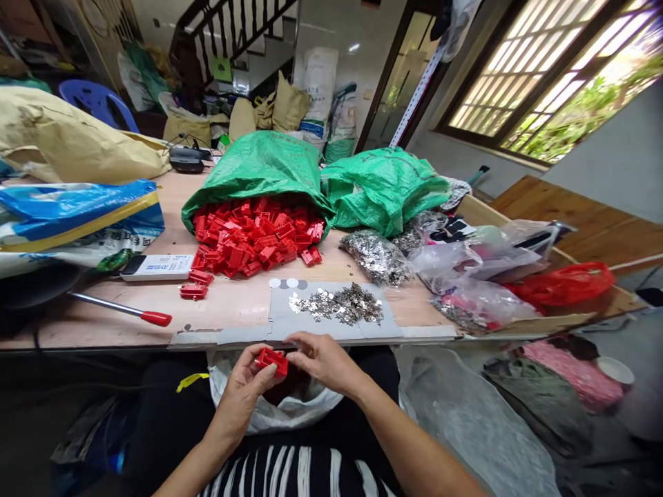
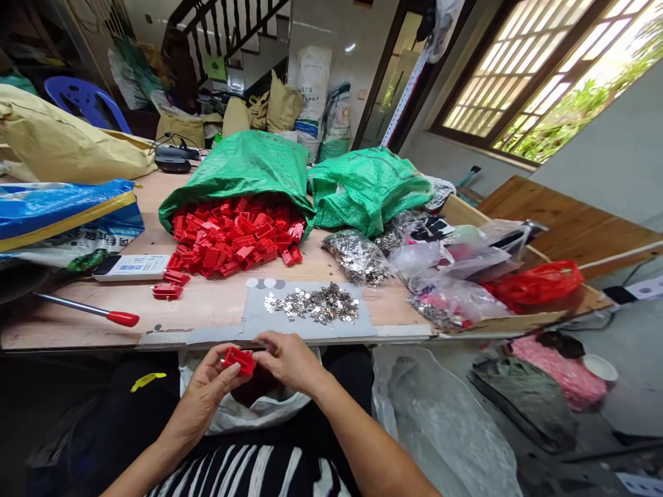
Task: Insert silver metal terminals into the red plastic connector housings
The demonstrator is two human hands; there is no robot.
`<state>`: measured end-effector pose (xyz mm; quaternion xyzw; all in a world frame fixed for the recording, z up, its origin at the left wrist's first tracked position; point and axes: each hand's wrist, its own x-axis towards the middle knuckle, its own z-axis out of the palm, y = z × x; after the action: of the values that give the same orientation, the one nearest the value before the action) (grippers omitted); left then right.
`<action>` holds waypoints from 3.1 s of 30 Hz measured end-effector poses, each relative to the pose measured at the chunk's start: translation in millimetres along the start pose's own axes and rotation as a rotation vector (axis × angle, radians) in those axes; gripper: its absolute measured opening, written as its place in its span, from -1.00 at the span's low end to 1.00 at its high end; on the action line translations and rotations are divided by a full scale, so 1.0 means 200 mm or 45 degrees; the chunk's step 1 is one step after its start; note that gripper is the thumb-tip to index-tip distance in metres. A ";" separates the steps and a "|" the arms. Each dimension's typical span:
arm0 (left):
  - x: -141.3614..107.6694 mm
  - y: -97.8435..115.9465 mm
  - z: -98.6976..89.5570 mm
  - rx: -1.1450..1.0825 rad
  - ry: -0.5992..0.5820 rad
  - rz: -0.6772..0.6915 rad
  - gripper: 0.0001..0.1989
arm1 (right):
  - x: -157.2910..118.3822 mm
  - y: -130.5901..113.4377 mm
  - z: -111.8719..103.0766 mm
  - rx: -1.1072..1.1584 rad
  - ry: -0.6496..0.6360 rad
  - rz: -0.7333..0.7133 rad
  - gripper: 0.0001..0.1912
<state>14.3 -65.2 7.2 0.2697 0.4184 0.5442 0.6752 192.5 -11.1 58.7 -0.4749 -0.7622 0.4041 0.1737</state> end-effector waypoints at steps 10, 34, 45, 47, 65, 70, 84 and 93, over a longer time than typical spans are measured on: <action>-0.01 0.00 0.02 0.002 0.006 -0.058 -0.64 | 0.00 0.24 -0.27 -0.714 0.592 0.310 -0.82; -0.01 -0.02 0.04 0.056 0.099 -0.067 -0.60 | -0.01 0.23 -0.29 -0.707 0.499 0.196 -0.88; -0.01 -0.01 0.05 0.075 0.117 -0.082 -0.56 | -0.04 0.28 -0.34 -0.646 0.556 0.227 -0.84; -0.01 -0.01 0.05 0.081 0.108 -0.098 -0.56 | -0.04 0.26 -0.33 -0.639 0.543 0.227 -0.84; 0.08 0.07 0.12 0.318 0.081 0.217 -0.63 | -0.02 0.14 -0.28 -0.428 0.549 0.084 -0.91; 0.09 0.10 0.20 0.445 0.104 0.395 -0.68 | -0.06 0.02 -0.21 -0.046 0.469 -0.092 -0.91; 0.04 0.11 0.22 0.605 0.052 0.546 -0.68 | -0.08 -0.08 -0.07 -0.177 0.411 -0.225 -0.91; 0.02 0.11 0.22 0.512 0.099 0.535 -0.68 | -0.10 -0.02 -0.12 0.355 0.352 -0.133 -0.79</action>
<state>42.3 -52.0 46.4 0.4578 0.4784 0.5883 0.4642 214.7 -18.1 79.5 -0.4572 -0.6914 0.4272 0.3612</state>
